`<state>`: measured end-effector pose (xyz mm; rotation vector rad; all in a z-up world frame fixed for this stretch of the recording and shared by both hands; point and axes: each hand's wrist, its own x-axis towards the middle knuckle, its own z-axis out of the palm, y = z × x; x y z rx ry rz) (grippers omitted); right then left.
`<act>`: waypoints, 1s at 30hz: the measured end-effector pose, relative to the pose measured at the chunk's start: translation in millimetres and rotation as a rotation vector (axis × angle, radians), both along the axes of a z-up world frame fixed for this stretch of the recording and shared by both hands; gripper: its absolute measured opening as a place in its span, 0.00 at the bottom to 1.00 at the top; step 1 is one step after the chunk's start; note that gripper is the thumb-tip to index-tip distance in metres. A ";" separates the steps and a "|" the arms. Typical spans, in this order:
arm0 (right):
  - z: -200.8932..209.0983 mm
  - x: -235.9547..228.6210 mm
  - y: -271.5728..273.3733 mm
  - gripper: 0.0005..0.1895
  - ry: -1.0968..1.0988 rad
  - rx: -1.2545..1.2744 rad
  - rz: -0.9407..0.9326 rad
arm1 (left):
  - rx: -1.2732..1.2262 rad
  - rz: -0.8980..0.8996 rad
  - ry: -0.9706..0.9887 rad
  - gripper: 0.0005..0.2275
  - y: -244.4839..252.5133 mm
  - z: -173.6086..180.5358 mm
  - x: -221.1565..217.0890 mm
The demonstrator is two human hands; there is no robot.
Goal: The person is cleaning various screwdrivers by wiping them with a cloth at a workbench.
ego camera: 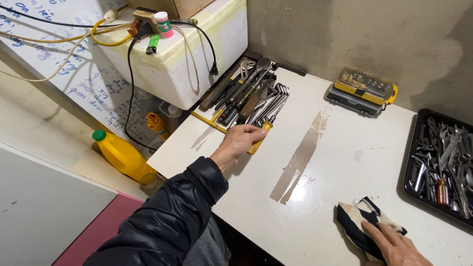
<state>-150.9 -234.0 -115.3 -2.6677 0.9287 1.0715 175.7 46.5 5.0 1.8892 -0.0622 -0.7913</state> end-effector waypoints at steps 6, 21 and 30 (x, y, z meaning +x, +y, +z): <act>-12.6 2.0 -6.8 0.58 0.034 0.005 0.000 | -0.001 0.030 -0.001 0.13 3.4 -12.4 11.1; -56.3 -12.5 -32.3 0.56 -0.134 -0.024 0.073 | -0.017 0.035 0.005 0.11 1.2 -16.7 8.3; -44.8 -4.1 -27.5 0.52 -0.055 0.006 0.016 | 0.018 0.028 -0.101 0.12 3.8 -21.9 15.8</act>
